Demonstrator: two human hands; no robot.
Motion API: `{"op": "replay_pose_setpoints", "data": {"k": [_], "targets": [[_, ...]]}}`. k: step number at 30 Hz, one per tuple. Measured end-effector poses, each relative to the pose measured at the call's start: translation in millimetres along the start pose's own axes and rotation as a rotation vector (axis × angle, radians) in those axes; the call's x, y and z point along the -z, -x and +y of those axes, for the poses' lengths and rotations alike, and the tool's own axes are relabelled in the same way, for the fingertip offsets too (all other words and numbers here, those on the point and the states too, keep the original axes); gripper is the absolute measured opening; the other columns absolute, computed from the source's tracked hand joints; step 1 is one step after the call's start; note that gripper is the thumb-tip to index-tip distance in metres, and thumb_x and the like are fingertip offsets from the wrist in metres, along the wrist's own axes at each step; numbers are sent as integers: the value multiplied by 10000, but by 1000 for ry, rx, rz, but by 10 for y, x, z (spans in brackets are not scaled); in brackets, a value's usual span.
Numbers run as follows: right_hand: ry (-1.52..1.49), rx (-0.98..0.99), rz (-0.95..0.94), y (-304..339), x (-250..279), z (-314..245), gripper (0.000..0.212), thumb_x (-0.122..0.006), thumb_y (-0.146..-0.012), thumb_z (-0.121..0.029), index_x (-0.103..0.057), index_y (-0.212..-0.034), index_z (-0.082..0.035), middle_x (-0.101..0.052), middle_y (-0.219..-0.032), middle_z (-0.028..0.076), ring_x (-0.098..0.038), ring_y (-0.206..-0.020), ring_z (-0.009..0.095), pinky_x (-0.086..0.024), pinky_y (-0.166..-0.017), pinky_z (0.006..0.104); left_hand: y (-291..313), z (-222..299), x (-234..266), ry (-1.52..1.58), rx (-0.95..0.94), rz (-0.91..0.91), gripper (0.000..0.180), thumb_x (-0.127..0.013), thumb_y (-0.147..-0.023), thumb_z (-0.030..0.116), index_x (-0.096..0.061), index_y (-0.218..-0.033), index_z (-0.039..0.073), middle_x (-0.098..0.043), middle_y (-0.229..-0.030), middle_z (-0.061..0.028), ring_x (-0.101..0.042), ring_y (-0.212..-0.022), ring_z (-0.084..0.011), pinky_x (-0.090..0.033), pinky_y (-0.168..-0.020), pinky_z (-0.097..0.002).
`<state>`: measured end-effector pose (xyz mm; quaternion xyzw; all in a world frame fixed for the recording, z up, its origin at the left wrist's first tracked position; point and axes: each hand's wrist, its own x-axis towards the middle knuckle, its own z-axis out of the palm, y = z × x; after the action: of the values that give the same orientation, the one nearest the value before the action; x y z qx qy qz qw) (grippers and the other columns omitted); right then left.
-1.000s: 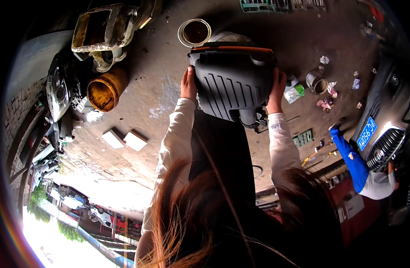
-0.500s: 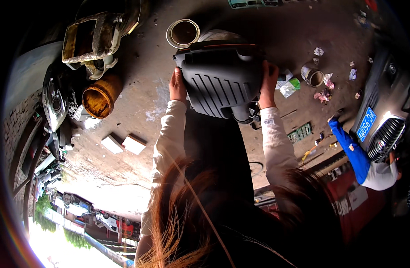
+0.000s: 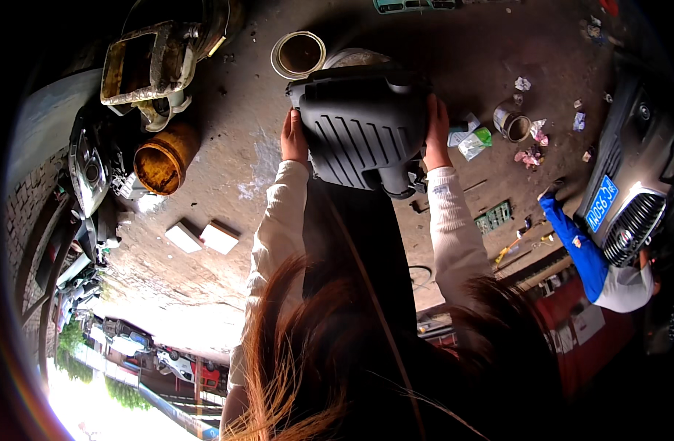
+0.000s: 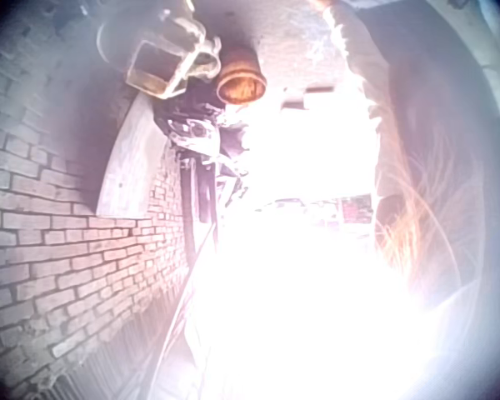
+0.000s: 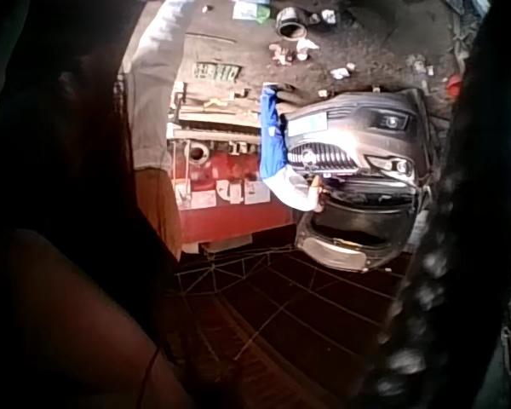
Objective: The person unpacks a new air filter from its box, removes the protective film, and places it into a black plastic air filter housing. They then close the housing and set it down.
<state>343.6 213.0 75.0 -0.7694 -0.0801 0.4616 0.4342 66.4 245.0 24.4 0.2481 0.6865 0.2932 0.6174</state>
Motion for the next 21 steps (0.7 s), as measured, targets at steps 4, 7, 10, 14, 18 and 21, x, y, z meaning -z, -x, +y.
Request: {"op": "replay_pose_setpoints", "data": {"k": [4,7,10,14,18,21], "targets": [[-108,-62,-45,-32,8,34,429,-545,-955,-397,-577,-1148,-15,-594,-1067,85,-517,-962,166,-396,-884,284,53,12,-106,72,162,115,607,-462,-958,512,-510,-1331,35,-574,-1255,-54,-522,-1104,-164,-386,-951,-294],[-112,8,-96,-122,52,151,431,-520,-965,-408,-577,-1151,-23,-592,-1072,88,-516,-964,162,-396,-885,284,80,62,-215,155,190,147,636,-454,-958,522,-510,-1315,-2,-575,-1253,-90,-525,-1116,-186,-381,-975,-300],[-97,9,-78,-83,-73,59,442,-501,-971,-420,-573,-1152,-22,-590,-1077,91,-518,-973,163,-400,-891,288,99,130,-275,205,81,198,607,-438,-980,491,-557,-1219,-55,-621,-1122,-100,-542,-1022,-180,-398,-943,-298],[-96,63,-117,-356,-64,358,470,-501,-964,-426,-566,-1161,-5,-595,-1106,133,-536,-1020,209,-398,-922,313,-22,14,-290,16,-116,325,594,-436,-987,457,-574,-1186,-85,-630,-1152,-157,-560,-1081,-208,-393,-974,-302],[153,154,-163,-530,-244,330,575,-556,-906,-497,-582,-1157,20,-596,-1153,204,-559,-1071,279,-407,-946,344,-239,-12,-102,-115,-139,386,499,-431,-995,389,-600,-1114,-65,-665,-1067,-189,-628,-977,-301,-471,-879,-348],[172,73,-93,-502,-414,210,685,-620,-830,-572,-604,-1129,45,-602,-1159,237,-578,-1088,323,-424,-947,368,-124,174,-280,-439,-261,426,486,-404,-999,386,-577,-1134,-48,-647,-1051,-226,-611,-982,-371,-468,-882,-390]]}}
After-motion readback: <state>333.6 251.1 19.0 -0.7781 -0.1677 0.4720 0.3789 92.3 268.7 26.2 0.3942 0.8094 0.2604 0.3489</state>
